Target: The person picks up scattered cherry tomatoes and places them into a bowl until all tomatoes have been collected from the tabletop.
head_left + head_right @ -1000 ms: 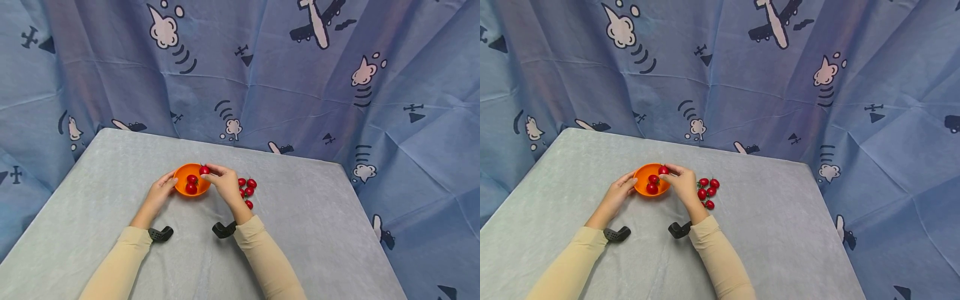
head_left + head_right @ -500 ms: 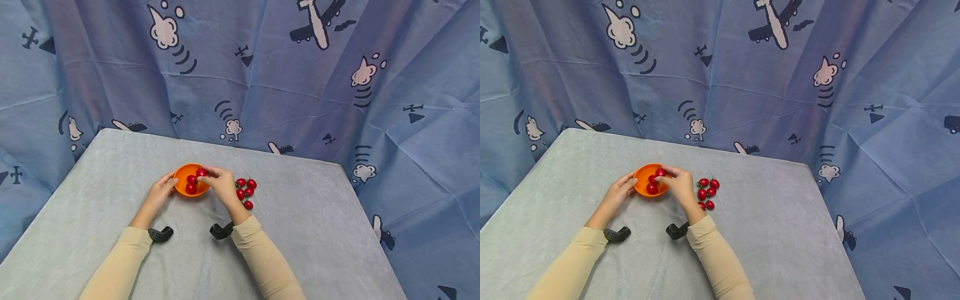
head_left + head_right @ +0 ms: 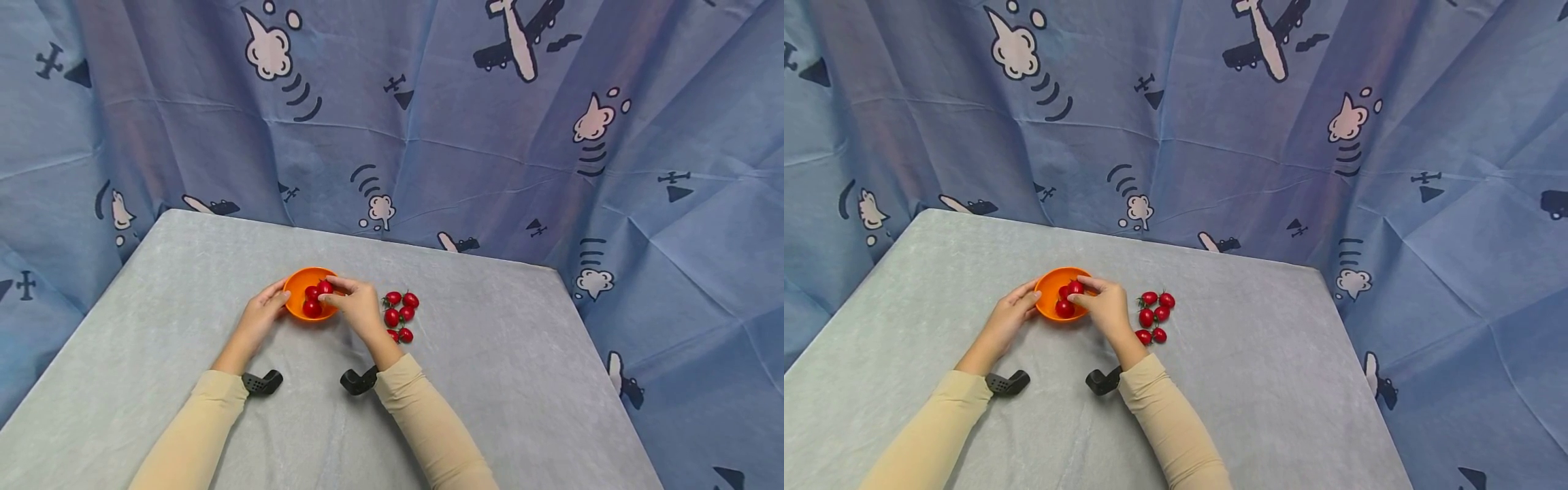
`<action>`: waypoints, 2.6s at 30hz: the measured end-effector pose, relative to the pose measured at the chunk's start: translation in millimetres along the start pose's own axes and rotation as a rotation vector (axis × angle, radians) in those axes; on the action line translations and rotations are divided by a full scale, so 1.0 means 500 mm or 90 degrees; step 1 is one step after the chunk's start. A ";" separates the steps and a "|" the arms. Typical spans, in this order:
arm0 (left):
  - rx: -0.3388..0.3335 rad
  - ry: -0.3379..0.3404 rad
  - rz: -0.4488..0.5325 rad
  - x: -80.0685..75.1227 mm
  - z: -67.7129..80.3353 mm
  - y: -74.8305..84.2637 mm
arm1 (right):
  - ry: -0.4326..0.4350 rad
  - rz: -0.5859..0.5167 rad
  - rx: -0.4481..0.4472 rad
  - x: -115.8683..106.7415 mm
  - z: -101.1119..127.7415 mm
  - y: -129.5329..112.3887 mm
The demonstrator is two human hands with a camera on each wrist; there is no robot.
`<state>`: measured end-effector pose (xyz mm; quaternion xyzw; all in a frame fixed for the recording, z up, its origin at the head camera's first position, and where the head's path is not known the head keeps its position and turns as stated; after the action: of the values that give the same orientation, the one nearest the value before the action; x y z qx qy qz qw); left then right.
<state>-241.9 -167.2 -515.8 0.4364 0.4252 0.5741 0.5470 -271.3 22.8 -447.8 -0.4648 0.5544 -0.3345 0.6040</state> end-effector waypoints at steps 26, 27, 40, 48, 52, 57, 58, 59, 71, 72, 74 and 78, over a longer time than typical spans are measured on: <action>-0.005 0.007 0.000 0.000 0.000 0.001 | -0.006 0.094 -0.021 0.017 0.003 -0.005; -0.005 0.007 0.000 0.000 0.000 0.001 | -0.009 0.098 -0.019 0.017 0.003 -0.005; -0.009 0.007 -0.006 -0.001 -0.003 -0.004 | -0.049 0.184 -0.043 0.028 0.005 -0.012; -0.003 -0.003 0.001 -0.001 -0.001 -0.005 | -0.074 0.273 -0.044 0.038 0.004 -0.016; -0.007 -0.002 -0.003 -0.002 0.002 -0.005 | -0.087 0.306 -0.046 0.040 0.005 -0.019; -0.009 -0.002 -0.006 -0.002 0.002 -0.004 | -0.092 0.329 -0.050 0.042 0.005 -0.021; -0.009 0.000 -0.007 -0.002 0.002 -0.004 | -0.091 0.330 -0.054 0.042 0.005 -0.021; -0.010 0.000 -0.006 -0.002 0.001 -0.004 | -0.091 0.330 -0.055 0.042 0.006 -0.021; -0.002 0.001 0.010 0.000 -0.001 -0.004 | -0.076 0.311 -0.057 0.036 0.005 -0.018; -0.002 0.002 0.010 0.000 -0.001 -0.004 | -0.076 0.310 -0.056 0.036 0.005 -0.017; -0.001 0.002 0.009 -0.001 -0.002 -0.004 | -0.076 0.305 -0.052 0.036 0.004 -0.016; 0.003 0.004 0.008 0.000 -0.002 -0.005 | -0.070 0.284 -0.045 0.034 0.005 -0.014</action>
<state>-242.2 -167.3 -518.4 0.4388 0.4255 0.5780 0.5407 -265.3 5.3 -447.5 -0.3692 0.6210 -0.1476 0.6754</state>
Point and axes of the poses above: each hand's wrist, its own z-axis away from the middle knuckle, its own x-axis out of the palm, y = z × x, the point moved 5 cm from there along -z, towards the middle knuckle, and after that the axes turned 7 degrees about -x, right-handed, at the moved point
